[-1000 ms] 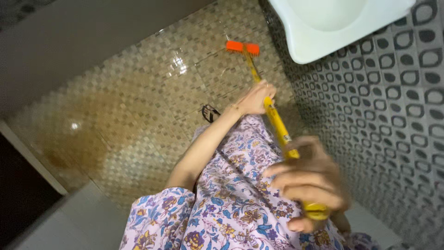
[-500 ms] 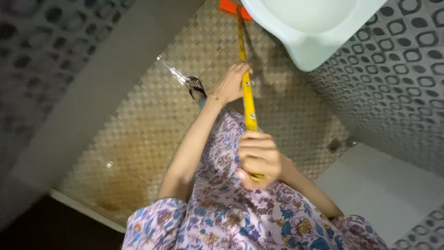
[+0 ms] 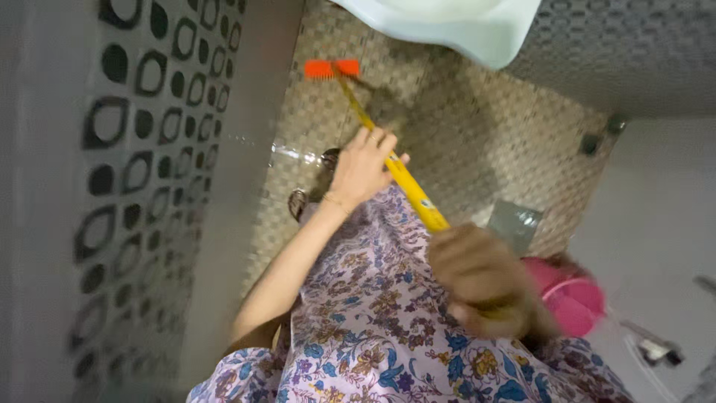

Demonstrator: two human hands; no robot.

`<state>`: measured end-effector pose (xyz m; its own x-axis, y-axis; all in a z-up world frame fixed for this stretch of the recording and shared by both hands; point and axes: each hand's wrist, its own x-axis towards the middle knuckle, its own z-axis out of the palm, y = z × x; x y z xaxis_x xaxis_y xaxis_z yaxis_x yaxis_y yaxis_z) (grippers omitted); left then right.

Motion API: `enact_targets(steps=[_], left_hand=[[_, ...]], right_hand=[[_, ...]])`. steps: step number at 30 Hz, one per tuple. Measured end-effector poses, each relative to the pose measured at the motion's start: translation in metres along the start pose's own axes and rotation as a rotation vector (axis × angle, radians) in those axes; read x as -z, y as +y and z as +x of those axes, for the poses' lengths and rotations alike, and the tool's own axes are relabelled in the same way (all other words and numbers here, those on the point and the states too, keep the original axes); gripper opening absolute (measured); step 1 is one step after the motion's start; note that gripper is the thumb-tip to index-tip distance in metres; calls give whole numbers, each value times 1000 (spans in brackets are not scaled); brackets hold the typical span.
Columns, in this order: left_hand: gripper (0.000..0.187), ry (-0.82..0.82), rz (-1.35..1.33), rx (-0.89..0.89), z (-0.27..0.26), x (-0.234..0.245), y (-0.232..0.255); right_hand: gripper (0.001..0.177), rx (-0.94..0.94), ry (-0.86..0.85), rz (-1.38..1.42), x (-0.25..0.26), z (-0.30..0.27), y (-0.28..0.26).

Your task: The person mops a tiled bathroom floor using a long-handled squeegee mop. They repeatedly push water across the floor toward a drain, occasionally refilling a pink bucket with water from a red cup and rinsing the mop head in the bucket.

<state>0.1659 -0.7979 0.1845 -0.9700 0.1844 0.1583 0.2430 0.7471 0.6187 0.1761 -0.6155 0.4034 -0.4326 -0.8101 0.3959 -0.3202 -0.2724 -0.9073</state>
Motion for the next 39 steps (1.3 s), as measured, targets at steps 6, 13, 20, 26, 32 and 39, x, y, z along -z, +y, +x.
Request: enact_targets(steps=[6, 13, 20, 26, 32, 39], left_hand=[[26, -34, 0, -211, -52, 5, -28], [31, -234, 55, 113, -84, 22, -99], [67, -528, 267, 70, -55, 18, -127], [43, -752, 240, -180, -36, -18, -53], [36, -586, 85, -749, -44, -48, 36], [61, -800, 142, -925, 3, -101, 53]], right_hand=[[32, 36, 308, -81, -107, -4, -5], [17, 143, 441, -262, -213, 12, 114], [25, -122, 384, -353, -224, -20, 171], [26, -286, 615, -340, -188, -87, 54], [28, -382, 903, -259, -166, -76, -81], [29, -356, 1249, -650, -188, -71, -6]])
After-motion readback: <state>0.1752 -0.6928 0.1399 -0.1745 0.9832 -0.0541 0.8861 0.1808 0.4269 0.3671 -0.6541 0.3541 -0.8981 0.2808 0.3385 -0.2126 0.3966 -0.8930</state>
